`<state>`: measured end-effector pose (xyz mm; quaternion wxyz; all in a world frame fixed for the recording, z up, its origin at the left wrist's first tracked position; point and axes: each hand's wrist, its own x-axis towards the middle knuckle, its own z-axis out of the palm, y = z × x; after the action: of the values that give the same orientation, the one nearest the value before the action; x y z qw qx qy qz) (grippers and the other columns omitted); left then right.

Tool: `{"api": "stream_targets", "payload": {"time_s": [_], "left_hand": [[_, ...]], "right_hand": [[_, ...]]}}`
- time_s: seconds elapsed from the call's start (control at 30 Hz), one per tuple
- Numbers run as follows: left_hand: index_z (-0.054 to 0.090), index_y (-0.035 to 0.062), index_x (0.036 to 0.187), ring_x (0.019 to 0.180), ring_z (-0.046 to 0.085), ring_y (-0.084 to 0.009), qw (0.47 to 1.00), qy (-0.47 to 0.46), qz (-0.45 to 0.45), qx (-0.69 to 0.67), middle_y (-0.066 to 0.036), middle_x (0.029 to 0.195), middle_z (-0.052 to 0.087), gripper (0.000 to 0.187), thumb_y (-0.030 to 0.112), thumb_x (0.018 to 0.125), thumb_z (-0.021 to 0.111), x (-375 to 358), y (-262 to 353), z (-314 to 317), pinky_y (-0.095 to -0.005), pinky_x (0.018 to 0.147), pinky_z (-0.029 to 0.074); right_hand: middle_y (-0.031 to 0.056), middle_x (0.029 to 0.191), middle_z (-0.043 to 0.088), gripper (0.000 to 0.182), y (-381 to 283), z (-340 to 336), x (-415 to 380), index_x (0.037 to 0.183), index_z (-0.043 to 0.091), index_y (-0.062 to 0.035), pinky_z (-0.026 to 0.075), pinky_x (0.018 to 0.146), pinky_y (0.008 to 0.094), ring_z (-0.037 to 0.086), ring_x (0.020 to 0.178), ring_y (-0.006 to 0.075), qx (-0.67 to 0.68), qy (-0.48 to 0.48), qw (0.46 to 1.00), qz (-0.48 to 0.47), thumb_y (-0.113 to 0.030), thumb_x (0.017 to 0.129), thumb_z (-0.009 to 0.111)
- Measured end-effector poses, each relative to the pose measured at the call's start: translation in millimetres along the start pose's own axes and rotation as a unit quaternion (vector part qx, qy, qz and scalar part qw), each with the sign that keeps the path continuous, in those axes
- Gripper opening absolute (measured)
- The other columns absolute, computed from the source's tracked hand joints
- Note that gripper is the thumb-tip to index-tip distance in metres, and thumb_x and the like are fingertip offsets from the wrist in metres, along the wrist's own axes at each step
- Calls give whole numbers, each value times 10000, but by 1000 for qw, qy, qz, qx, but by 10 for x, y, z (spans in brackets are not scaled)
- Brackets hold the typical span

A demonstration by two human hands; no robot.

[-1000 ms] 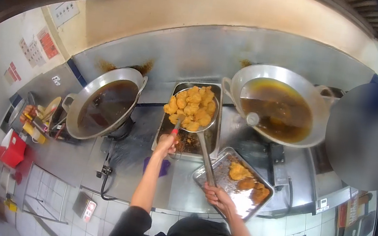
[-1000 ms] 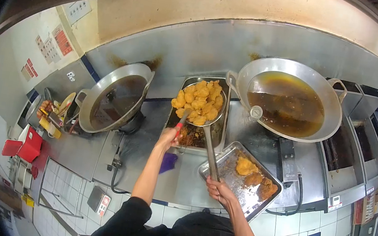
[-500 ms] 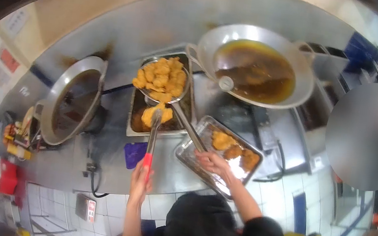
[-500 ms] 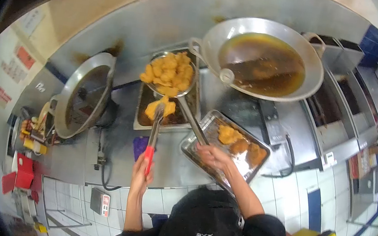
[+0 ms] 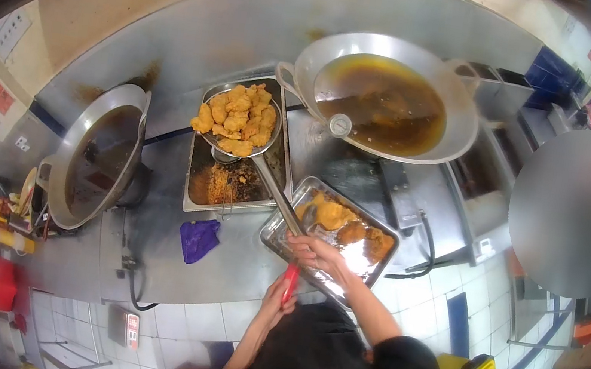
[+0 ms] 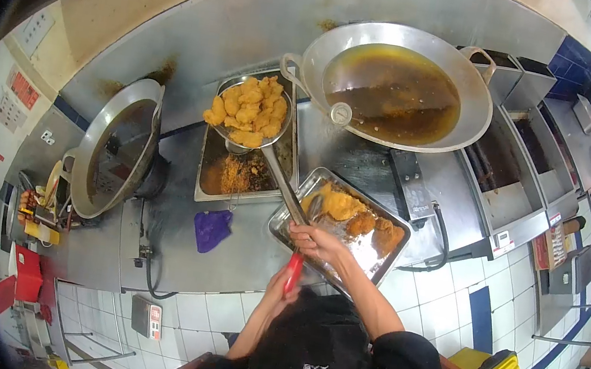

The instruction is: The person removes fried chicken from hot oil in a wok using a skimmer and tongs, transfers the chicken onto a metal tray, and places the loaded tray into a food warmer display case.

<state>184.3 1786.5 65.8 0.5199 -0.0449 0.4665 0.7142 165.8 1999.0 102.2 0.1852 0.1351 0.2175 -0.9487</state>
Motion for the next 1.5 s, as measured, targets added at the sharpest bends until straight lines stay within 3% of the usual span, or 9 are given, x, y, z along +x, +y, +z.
{"api": "stream_targets", "payload": {"time_s": [0.17, 0.43, 0.6, 0.7, 0.9, 1.0, 1.2, 1.37, 1.5], "left_hand": [[476, 101, 1296, 498, 379, -65, 998, 25, -57, 6, -58, 963, 575, 435, 410, 990, 482, -48, 35, -27, -232, 425, 331], [470, 75, 1322, 446, 379, -56, 969, 183, 84, 141, -41, 870, 571, 478, 411, 982, 483, -1451, 770, -397, -218, 368, 308], [487, 57, 1353, 476, 481, -81, 868, 287, 207, 348, -58, 890, 640, 549, 425, 950, 544, -793, 1517, -508, -253, 405, 404], [496, 50, 1343, 534, 536, -99, 857, 297, 147, 395, -60, 879, 643, 549, 413, 937, 561, -588, 1865, -431, -267, 420, 426], [495, 29, 1335, 528, 542, -105, 866, 205, 58, 452, -76, 869, 652, 539, 389, 940, 560, -1390, 2156, -301, -271, 425, 437], [489, 28, 1342, 459, 495, -83, 866, 139, 160, 453, -74, 842, 645, 518, 360, 949, 558, -1641, 2312, -105, -261, 414, 426], [477, -15, 1334, 487, 555, -136, 817, 323, 257, 402, -95, 829, 645, 540, 335, 933, 568, -473, 2705, -456, -278, 406, 441], [491, -4, 1318, 813, 692, -361, 705, 427, 257, 505, -248, 1017, 668, 616, 403, 869, 603, 519, 2783, -804, -418, 709, 551], [496, 35, 1320, 1065, 599, -427, 663, 447, 293, 524, -256, 1123, 639, 611, 401, 845, 619, 733, 2680, -760, -474, 942, 458]], "right_hand": [[-86, 625, 375, 76, 18, -92, 51, 1007, 488, -100, 213, 354, 179, 311, 428, 4, -19, 6, 1000, -2, -127, 958, 540], [-83, 611, 369, 123, 161, 117, -165, 1021, 473, -106, 215, 353, 193, 313, 427, 9, -80, 57, 995, 2, -131, 946, 568], [-84, 619, 365, 157, 260, 102, -151, 1018, 468, -108, 222, 351, 195, 297, 426, 10, -68, 33, 997, -12, -136, 931, 595], [-77, 620, 369, 155, 292, 45, -135, 1016, 466, -104, 225, 351, 197, 297, 425, 13, -85, 37, 995, -22, -127, 928, 591], [-57, 643, 388, 145, 294, 33, -185, 1033, 465, -82, 242, 364, 198, 319, 444, 19, -54, 54, 997, -27, -112, 937, 569], [-61, 644, 381, 134, 307, -2, -136, 1033, 465, -79, 246, 365, 198, 321, 448, 18, -55, 43, 997, -18, -107, 941, 558], [-68, 637, 367, 131, 298, 113, -146, 1027, 449, -81, 246, 362, 206, 322, 451, 18, -83, 43, 995, -19, -98, 941, 547], [-57, 636, 369, 158, 294, 120, -141, 1048, 432, -76, 241, 362, 208, 331, 449, 27, -78, 35, 996, -22, -76, 934, 540], [-55, 635, 365, 121, 283, 123, -157, 1023, 441, -71, 243, 363, 207, 334, 453, 30, -96, 38, 995, -14, -63, 934, 523]]}}
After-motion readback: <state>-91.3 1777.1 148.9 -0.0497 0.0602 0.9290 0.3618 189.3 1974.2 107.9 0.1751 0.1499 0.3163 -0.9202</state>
